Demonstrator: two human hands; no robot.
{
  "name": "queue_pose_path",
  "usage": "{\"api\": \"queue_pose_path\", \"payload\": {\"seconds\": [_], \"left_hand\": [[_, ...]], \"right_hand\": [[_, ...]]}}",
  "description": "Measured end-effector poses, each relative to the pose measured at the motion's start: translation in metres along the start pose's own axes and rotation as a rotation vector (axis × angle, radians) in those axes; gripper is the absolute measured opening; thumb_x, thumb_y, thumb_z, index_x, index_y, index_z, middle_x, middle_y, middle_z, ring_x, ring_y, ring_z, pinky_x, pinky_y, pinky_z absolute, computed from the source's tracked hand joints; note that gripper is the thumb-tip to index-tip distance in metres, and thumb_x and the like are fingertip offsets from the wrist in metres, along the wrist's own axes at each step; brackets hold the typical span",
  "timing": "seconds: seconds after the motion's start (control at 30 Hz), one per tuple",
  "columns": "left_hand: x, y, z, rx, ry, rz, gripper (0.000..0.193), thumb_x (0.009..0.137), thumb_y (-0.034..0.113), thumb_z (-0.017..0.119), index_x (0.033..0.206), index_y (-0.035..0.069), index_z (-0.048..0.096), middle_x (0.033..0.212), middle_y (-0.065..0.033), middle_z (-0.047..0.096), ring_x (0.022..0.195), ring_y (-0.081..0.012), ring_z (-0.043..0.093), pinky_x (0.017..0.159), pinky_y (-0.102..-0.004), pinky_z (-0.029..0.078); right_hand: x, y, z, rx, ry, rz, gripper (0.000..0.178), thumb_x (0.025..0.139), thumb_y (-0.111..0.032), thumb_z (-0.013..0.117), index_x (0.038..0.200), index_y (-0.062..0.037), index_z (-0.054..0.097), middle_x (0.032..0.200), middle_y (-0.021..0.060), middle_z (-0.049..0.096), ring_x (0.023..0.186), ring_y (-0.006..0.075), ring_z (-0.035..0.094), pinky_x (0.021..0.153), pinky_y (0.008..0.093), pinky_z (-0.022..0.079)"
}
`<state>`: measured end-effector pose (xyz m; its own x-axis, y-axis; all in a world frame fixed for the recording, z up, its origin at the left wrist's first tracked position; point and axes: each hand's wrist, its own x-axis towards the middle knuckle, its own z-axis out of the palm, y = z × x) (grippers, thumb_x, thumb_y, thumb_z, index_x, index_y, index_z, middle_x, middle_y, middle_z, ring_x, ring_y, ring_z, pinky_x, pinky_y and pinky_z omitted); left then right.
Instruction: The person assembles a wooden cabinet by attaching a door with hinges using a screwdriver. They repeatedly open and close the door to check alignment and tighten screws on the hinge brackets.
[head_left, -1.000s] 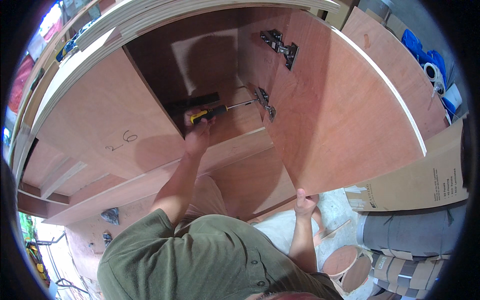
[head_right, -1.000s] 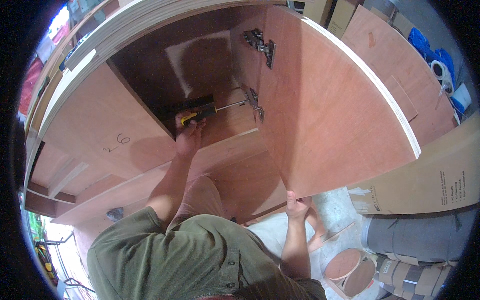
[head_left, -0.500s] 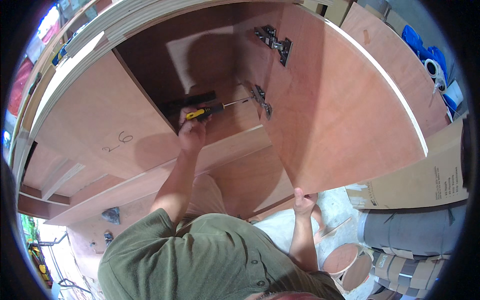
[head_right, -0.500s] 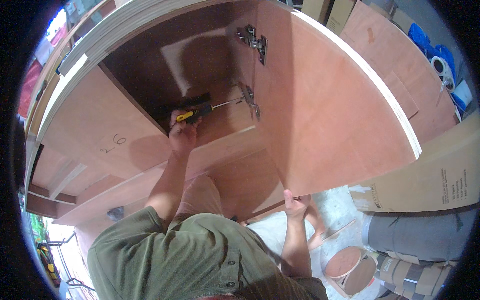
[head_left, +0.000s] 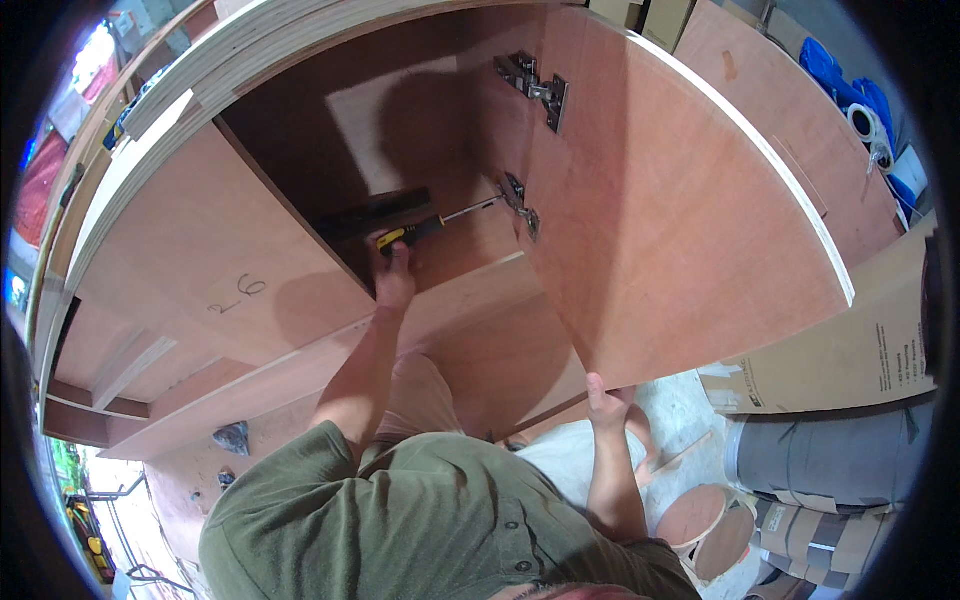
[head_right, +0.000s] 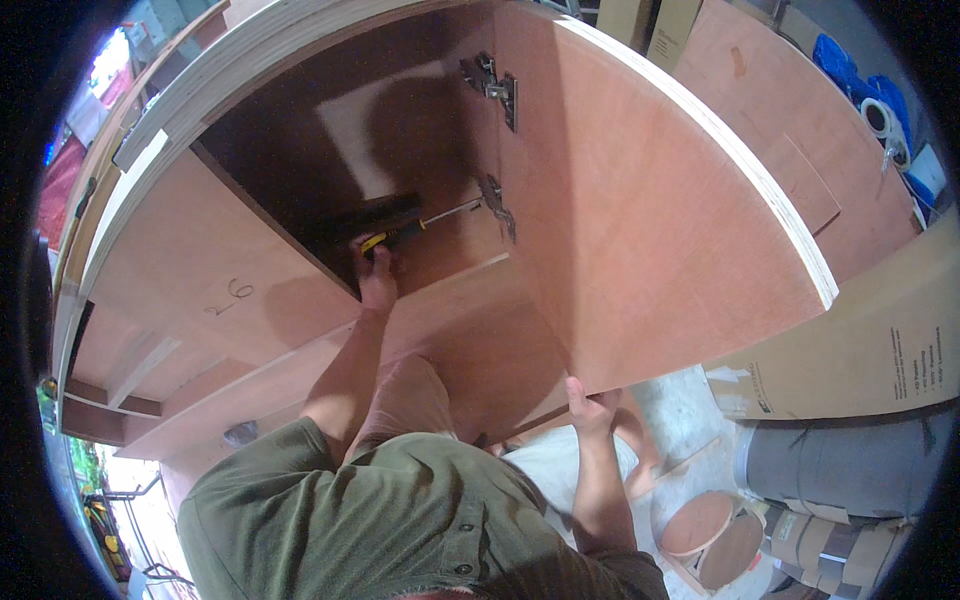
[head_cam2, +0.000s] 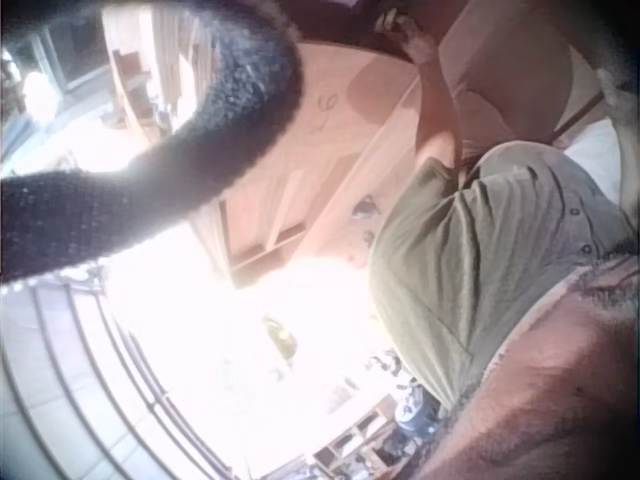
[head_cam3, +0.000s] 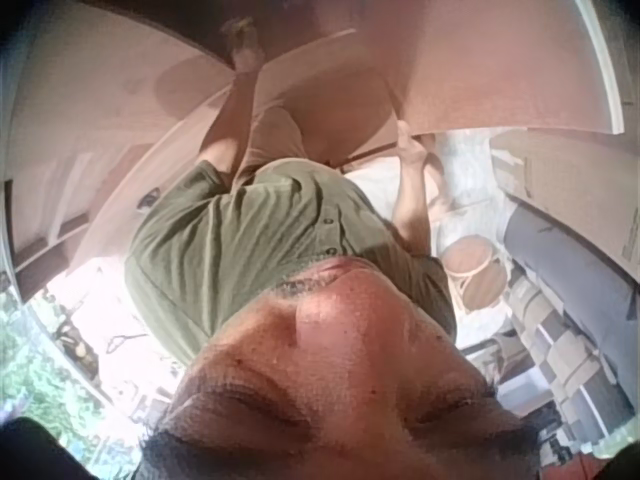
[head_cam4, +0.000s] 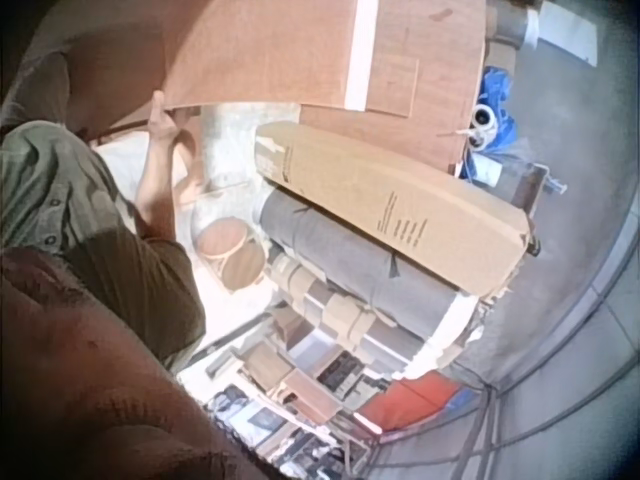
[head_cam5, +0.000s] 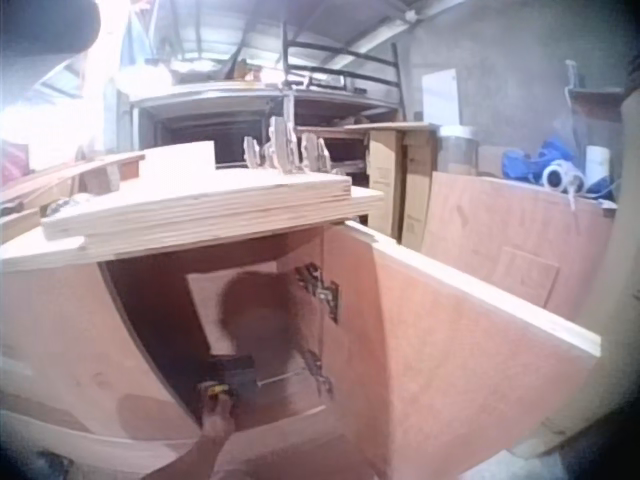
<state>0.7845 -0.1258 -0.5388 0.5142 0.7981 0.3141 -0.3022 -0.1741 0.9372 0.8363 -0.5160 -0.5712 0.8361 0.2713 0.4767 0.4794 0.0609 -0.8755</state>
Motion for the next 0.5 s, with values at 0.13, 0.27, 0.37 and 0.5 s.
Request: {"api": "queue_pose_path", "payload": {"seconds": [0.13, 0.27, 0.37, 0.5], "left_hand": [[-0.001, 0.018, 0.005, -0.015, 0.032, -0.266, 0.041, 0.099, 0.035, 0.053, 0.128, 0.008, 0.042, 0.092, -0.0049, 0.052, 0.062, -0.0106, 0.049, 0.054, -0.0255, 0.045], [0.013, 0.006, 0.004, 0.295, 0.148, -0.263, 0.055, 0.098, 0.050, 0.047, 0.135, 0.010, 0.042, 0.095, -0.0067, 0.053, 0.072, -0.0110, 0.052, 0.058, -0.0270, 0.047], [0.021, -0.018, 0.002, 0.198, 0.225, -0.219, 0.056, 0.099, 0.051, 0.042, 0.136, 0.009, 0.041, 0.103, -0.0102, 0.054, 0.086, -0.0150, 0.054, 0.067, -0.0300, 0.049], [0.006, -0.020, -0.004, -0.229, 0.079, -0.188, 0.049, 0.100, 0.040, 0.043, 0.134, 0.005, 0.042, 0.112, -0.0129, 0.053, 0.099, -0.0230, 0.053, 0.083, -0.0349, 0.048]], "right_hand": [[-0.002, 0.010, -0.003, -0.024, -0.042, 0.008, 0.065, 0.084, -0.028, 0.071, 0.134, 0.0030, 0.043, 0.134, 0.0174, 0.047, 0.124, 0.0286, 0.045, 0.104, 0.0403, 0.036], [0.002, 0.004, 0.001, -0.034, -0.037, 0.010, 0.065, 0.084, -0.026, 0.070, 0.135, 0.0040, 0.042, 0.135, 0.0184, 0.047, 0.125, 0.0305, 0.045, 0.104, 0.0409, 0.035], [0.000, 0.007, 0.002, -0.078, -0.006, 0.000, 0.064, 0.084, -0.025, 0.070, 0.134, 0.0045, 0.043, 0.134, 0.0188, 0.048, 0.124, 0.0313, 0.046, 0.104, 0.0411, 0.036], [0.001, 0.007, 0.001, -0.127, -0.032, -0.019, 0.060, 0.085, -0.027, 0.069, 0.131, 0.0041, 0.047, 0.131, 0.0183, 0.051, 0.121, 0.0313, 0.049, 0.103, 0.0413, 0.037]]}}
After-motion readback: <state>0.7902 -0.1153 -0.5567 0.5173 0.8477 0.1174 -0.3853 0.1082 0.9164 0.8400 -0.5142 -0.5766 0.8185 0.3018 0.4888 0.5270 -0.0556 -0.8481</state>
